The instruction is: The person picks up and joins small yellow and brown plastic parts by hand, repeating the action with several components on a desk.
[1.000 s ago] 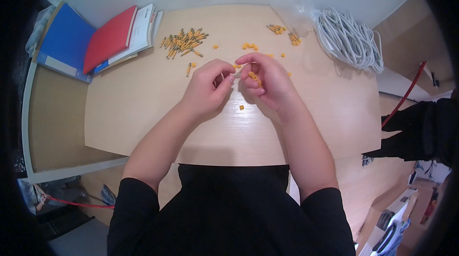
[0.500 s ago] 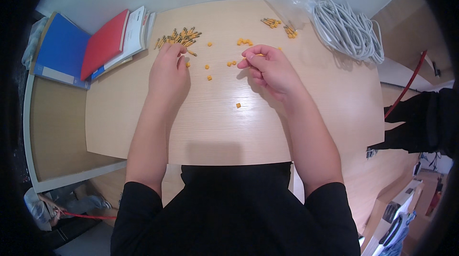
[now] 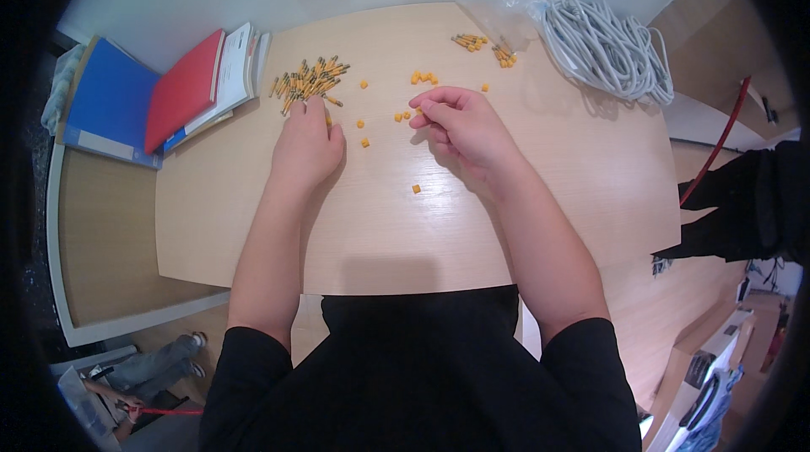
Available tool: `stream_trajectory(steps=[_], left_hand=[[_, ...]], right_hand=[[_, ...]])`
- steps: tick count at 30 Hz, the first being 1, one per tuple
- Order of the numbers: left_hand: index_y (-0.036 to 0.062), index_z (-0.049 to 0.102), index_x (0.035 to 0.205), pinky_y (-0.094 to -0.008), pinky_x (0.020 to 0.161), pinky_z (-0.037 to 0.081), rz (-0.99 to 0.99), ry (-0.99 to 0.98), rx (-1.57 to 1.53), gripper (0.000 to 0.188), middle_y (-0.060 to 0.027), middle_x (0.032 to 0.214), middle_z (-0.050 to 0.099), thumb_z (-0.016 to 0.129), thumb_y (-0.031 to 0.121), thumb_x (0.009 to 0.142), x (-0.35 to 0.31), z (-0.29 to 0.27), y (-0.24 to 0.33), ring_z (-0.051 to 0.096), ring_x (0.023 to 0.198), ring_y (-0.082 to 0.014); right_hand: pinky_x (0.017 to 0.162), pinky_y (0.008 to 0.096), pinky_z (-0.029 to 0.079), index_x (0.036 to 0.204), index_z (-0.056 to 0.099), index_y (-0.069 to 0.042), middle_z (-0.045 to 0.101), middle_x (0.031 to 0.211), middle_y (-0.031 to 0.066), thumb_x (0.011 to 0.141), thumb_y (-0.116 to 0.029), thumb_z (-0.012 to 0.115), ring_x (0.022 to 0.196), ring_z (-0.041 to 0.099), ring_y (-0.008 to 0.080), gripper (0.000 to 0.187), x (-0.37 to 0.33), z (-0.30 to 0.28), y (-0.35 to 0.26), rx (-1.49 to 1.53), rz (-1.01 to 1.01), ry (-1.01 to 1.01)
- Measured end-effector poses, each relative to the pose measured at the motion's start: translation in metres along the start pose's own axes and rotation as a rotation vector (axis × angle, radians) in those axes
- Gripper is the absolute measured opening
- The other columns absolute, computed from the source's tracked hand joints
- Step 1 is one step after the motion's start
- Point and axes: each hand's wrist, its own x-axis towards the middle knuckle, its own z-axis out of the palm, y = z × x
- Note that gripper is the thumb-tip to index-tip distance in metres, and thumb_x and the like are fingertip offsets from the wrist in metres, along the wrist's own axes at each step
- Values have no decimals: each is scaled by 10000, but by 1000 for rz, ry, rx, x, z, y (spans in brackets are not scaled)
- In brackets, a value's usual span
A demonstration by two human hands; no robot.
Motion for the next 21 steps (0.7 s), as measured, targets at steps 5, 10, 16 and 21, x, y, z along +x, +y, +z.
stream_trajectory(steps=[5,10,16,21], left_hand=[[-31,534,1198,-472,900,560,120,31,-56,290,-242,1191,591,606,58,932,4,8,-9,643,1089,-389],[1,556,1078,-479,877,515,122,111,-134,131,-210,1068,618,552,17,949,6,15,-17,617,1042,-404],[-9,548,1091,-488,882,507,109,119,-201,178,-232,1064,641,583,-15,916,2,7,-9,619,1055,-410],[-54,500,1189,-510,864,531,98,103,-184,310,-279,1101,618,553,-70,884,-4,-6,2,638,1027,-440]], right_hand=[[518,196,386,1077,644,7,713,897,100,988,-33,608,588,465,46,104,0,0,0,16,13,-16],[513,193,384,1083,637,9,732,945,123,966,-11,628,595,484,43,120,0,3,4,-54,-7,-49],[520,201,390,1059,647,5,713,895,81,958,-27,656,602,488,37,106,-2,6,8,-8,-56,-80],[561,206,430,1012,662,-5,687,862,42,961,-54,672,639,532,42,71,-3,8,11,-68,-93,-82]])
